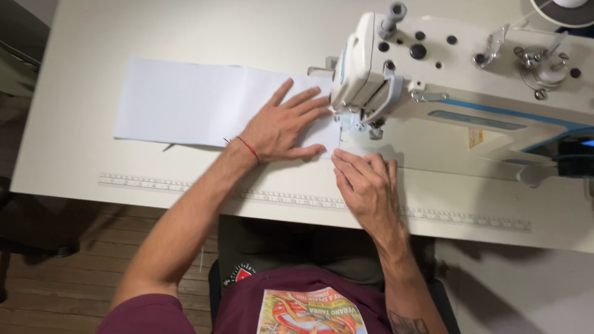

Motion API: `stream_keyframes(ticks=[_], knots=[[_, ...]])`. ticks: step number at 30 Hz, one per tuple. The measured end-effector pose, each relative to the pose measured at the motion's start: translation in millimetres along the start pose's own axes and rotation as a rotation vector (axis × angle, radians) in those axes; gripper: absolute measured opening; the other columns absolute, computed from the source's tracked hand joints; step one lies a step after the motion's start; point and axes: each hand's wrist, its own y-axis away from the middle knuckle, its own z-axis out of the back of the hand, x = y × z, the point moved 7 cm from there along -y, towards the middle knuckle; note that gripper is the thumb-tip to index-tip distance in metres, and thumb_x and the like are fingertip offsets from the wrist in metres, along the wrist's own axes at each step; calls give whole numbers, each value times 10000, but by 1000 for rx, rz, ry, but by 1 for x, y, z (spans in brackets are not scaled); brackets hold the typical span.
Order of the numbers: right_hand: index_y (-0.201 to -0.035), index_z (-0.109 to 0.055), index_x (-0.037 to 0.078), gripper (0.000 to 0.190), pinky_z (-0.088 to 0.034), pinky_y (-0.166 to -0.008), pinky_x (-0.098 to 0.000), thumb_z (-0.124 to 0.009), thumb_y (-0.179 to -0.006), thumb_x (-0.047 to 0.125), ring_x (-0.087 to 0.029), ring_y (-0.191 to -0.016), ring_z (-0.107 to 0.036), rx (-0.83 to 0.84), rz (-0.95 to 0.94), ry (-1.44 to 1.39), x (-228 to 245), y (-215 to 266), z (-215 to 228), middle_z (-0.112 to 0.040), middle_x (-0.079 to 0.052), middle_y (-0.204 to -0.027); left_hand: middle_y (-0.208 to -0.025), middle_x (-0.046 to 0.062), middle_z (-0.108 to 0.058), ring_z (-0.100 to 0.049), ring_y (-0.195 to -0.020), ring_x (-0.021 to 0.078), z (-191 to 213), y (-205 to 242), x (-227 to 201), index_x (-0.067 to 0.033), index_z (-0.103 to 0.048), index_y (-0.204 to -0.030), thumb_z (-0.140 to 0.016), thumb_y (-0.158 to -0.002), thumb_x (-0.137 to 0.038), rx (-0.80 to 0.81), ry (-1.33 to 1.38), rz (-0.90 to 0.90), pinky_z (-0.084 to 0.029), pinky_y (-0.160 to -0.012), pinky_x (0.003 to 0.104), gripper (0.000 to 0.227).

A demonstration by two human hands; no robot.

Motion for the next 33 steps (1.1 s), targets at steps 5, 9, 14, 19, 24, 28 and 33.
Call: stream_keyframes(ticks=[5, 9, 14, 19, 24, 28, 33], knots=[[-1346, -869, 264, 255, -446, -925, -389, -668, -1215, 353, -184, -1055, -693, 42, -28, -7, -5, -5, -7, -824, 118, -1426, -1812, -27, -558, -417, -1739, 230, 5, -6, 6, -340, -582, -1670, -447, -1086, -868, 6, -23, -5, -178, -1450, 667, 798], [-1338, -872, 234, 271, -450, -929, -404, -653, -1226, 349, -197, -1063, -700, 64, -54, -26, -5, -12, -7, -830, 83, -1421, -1818, -28, -551, -411, -1739, 224, 10, -10, 9, -344, -585, -1651, -432, -1082, -879, 36, -47, 7, -171, -1459, 662, 796], [-1360, -862, 218, 288, -446, -944, -423, -637, -1232, 345, -209, -1093, -701, 59, -86, -10, -4, -18, -5, -826, 66, -1437, -1837, -21, -532, -391, -1749, 231, 2, -15, 12, -344, -580, -1666, -408, -1090, -877, 57, -109, -6, -168, -1459, 672, 803], [-1381, -850, 233, 282, -457, -966, -423, -647, -1218, 340, -212, -1124, -705, 83, -96, 15, -9, -19, -8, -809, 95, -1476, -1380, -64, -856, -728, -1461, 161, 13, 1, -25, -315, -866, -1176, -738, -1177, -409, -243, -37, -223, -403, -1397, 554, 159], [-1397, -854, 238, 292, -471, -971, -441, -648, -1220, 344, -222, -1119, -719, 94, -103, 20, -13, -23, -12, -816, 93, -1467, -1354, -39, -883, -738, -1454, 178, 27, -3, -26, -290, -882, -1270, -722, -1202, -362, -168, -16, -217, -455, -1362, 537, 188], [-1436, -838, 263, 305, -464, -958, -418, -660, -1205, 354, -222, -1123, -717, 82, -93, 50, -17, -24, -17, -790, 129, -1499, -1412, -11, -872, -743, -1451, 205, 21, -5, -20, -262, -887, -1316, -757, -1181, -301, -147, 6, -267, -410, -1380, 607, 191], [-1448, -836, 264, 315, -475, -955, -416, -659, -1205, 355, -225, -1121, -723, 80, -100, 62, -18, -27, -19, -789, 127, -1498, -1394, -28, -878, -748, -1442, 197, 28, -9, -13, -276, -897, -1284, -775, -1168, -299, -159, 74, -236, -433, -1356, 621, 170]])
